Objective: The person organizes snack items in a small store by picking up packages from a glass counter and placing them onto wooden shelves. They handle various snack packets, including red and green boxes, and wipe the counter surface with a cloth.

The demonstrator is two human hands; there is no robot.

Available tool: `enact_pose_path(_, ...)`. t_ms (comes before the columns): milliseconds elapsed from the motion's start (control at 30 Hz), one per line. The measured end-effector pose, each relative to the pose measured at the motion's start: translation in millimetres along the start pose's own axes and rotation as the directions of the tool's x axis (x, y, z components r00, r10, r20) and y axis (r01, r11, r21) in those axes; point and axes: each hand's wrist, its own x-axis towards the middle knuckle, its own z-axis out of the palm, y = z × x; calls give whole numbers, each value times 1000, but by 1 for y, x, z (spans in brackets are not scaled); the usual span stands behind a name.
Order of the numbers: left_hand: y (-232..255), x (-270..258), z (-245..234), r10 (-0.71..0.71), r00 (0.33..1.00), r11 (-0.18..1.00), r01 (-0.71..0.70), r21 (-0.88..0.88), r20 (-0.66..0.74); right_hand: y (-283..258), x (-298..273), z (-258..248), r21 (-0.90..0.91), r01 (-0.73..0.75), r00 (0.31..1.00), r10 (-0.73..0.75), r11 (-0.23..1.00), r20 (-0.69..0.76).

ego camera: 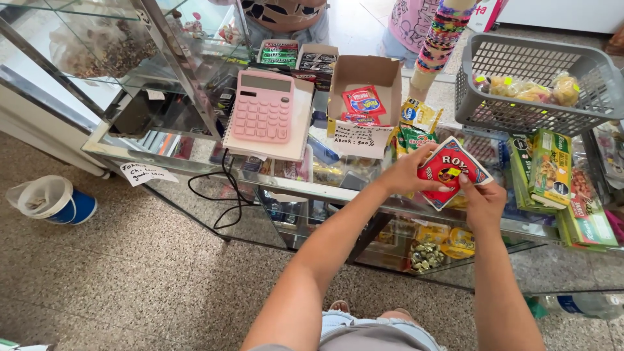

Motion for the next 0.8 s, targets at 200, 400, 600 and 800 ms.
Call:
enact_pose_path(200, -15, 4, 1, 2, 1000, 1000, -2, 2, 7, -14, -2, 7, 15, 12, 999, -11, 1000, -36)
enact_pose_path(400, -13, 2, 1, -12, 1000, 1000, 12, -9, -11, -10, 1, 4, 19, 11, 999, -11, 1000, -41)
enact_pose_path(600, -10, 3, 0, -23, 999, 999, 22, -47, -31, 21, 9, -10, 45, -29, 994, 34, 999, -104)
enact_pose_path(800, -2, 3, -1, -119, 993, 993, 120, 15, -21, 11, 14, -16, 242, -230, 912, 295, 943, -284)
